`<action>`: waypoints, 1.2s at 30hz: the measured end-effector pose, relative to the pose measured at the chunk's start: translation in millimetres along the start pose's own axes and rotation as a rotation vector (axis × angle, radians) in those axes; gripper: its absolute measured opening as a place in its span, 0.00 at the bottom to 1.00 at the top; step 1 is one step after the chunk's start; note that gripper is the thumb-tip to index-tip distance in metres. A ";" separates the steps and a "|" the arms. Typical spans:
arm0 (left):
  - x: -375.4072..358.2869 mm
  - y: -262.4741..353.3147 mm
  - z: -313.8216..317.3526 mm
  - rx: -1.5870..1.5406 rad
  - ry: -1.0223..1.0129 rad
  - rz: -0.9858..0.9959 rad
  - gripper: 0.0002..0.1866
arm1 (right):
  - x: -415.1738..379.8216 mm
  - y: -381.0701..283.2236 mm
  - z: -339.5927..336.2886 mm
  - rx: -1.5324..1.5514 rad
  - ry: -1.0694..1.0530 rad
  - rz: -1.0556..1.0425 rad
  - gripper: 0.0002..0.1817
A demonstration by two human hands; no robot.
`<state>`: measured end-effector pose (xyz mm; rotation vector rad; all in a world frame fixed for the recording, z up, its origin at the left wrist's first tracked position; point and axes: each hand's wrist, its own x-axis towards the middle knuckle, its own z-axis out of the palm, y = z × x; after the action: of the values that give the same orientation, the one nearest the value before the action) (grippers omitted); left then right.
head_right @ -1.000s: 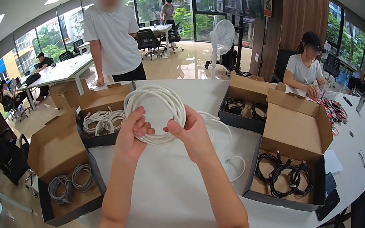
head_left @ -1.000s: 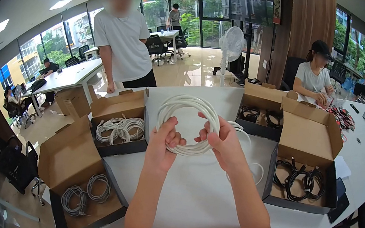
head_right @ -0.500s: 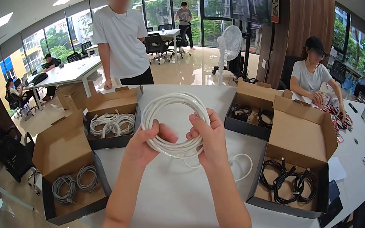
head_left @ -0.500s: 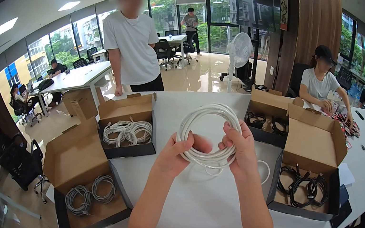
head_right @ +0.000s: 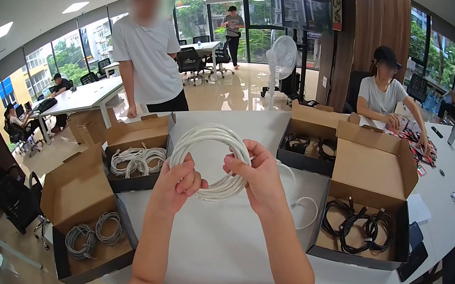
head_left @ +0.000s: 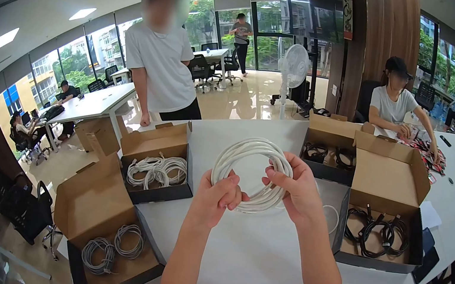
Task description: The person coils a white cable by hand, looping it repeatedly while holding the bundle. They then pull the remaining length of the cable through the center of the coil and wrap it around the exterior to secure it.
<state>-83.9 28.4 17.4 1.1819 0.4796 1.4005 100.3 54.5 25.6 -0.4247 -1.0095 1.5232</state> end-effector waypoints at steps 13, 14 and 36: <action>9.5 -5.2 -2.2 -0.131 0.039 -0.146 0.11 | -2.2 2.5 -6.3 0.217 -0.009 -0.003 0.16; 10.0 -6.1 -1.5 -0.134 0.055 -0.149 0.11 | -1.7 3.2 -7.7 0.200 -0.012 -0.017 0.16; -0.1 40.2 -60.9 -0.647 0.315 0.602 0.08 | -10.1 -8.0 0.4 -0.492 -0.208 0.071 0.10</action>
<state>-155.3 39.8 26.6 0.5826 -0.1523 2.0690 107.3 44.3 29.4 -0.6595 -1.5568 1.3920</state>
